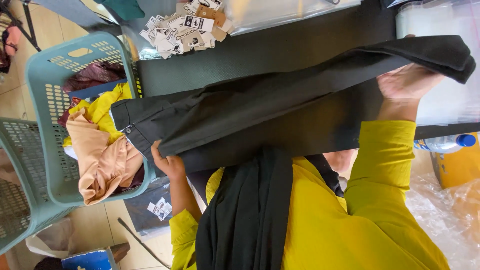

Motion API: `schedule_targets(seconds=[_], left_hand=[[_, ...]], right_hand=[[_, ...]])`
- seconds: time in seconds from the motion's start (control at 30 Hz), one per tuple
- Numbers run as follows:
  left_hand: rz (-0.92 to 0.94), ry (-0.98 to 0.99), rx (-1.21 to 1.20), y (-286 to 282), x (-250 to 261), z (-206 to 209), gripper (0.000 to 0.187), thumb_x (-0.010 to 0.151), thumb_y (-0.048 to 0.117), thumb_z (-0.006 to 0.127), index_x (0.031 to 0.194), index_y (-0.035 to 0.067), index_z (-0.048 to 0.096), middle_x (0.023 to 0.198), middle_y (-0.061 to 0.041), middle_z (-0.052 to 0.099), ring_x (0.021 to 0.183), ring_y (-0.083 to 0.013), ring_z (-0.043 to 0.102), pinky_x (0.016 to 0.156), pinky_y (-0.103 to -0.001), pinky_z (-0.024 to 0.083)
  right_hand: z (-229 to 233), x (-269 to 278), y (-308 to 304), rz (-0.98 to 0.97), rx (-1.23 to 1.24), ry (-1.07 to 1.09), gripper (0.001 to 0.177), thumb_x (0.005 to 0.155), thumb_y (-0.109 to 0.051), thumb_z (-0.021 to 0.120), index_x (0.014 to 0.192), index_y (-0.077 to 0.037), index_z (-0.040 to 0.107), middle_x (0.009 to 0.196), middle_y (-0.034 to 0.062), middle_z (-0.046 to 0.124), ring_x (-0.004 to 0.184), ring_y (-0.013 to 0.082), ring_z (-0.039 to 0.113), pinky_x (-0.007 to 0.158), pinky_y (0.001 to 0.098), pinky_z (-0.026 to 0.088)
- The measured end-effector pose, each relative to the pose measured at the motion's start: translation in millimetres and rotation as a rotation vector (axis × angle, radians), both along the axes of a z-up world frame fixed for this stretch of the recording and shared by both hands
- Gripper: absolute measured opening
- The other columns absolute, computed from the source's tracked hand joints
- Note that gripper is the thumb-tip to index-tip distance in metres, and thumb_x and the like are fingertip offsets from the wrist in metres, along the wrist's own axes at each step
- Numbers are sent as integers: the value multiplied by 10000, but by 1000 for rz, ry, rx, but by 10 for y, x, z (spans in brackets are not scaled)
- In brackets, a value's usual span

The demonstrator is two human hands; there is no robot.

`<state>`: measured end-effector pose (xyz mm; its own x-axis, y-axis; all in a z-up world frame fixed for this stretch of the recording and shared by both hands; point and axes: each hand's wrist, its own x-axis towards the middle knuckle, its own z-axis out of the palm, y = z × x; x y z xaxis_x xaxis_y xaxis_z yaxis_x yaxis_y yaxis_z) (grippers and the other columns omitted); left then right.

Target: Lint rolling, folding, and packaging black pants into plastic bags for shipping or storage.

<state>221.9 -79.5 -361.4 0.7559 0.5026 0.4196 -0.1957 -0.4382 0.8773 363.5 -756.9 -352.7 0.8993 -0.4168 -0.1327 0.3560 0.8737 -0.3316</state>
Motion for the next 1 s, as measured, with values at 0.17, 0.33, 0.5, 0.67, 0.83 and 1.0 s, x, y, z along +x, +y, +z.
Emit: schedule_targets(seconds=[0.17, 0.33, 0.5, 0.67, 0.83, 1.0], left_hand=[[-272, 250, 590, 164, -331, -189, 437, 887, 195, 429, 1205, -9, 649, 1162, -207, 659, 1049, -399, 615, 946, -514, 466], [-408, 833, 555, -199, -305, 608, 334, 772, 269, 540, 1031, 100, 666, 861, -126, 669, 783, -317, 596, 712, -460, 423], [-475, 1368, 255, -256, -142, 1452, 849, 675, 654, 711, 1400, 226, 596, 1459, -143, 596, 1350, -331, 587, 1070, -480, 500], [-25, 736, 338, 393, 237, 1313, 644, 1017, 494, 475, 1466, 35, 509, 1484, -201, 536, 1374, -390, 482, 1071, -535, 388], [171, 831, 113, 494, 682, 1206, 900, 921, 448, 639, 1588, 27, 206, 1625, -207, 314, 1493, -364, 333, 1188, -467, 316], [328, 947, 55, 658, 724, 1055, 1062, 881, 619, 669, 1616, 50, 154, 1668, -202, 236, 1526, -378, 264, 1209, -469, 287]], right_hand=[[52, -225, 48, 70, -149, 515, 1070, 600, -714, 628, 1538, -214, 508, 1630, 71, 505, 1475, 357, 551, 1148, 645, 517], [294, -667, 14, 87, -373, 854, 812, 647, -725, 450, 1172, -193, 767, 1169, -19, 808, 1105, 113, 781, 980, 276, 647], [48, -984, -831, -85, -347, 588, 391, 833, -367, 531, 1037, -116, 751, 1035, 42, 742, 1101, 207, 721, 1044, 414, 551], [94, -1103, -1098, 165, -1763, 1415, 1100, 1192, -901, 640, 1391, 178, 561, 1320, 385, 587, 1235, 477, 554, 987, 521, 402], [1071, -743, 7, 336, -2065, 614, 546, 1084, -311, 670, 1512, 15, 579, 1474, 272, 540, 1305, 450, 493, 1052, 554, 359], [873, -706, 65, 492, -2210, 808, 500, 1044, -219, 687, 1499, -19, 629, 1337, 303, 624, 997, 473, 638, 905, 577, 455]])
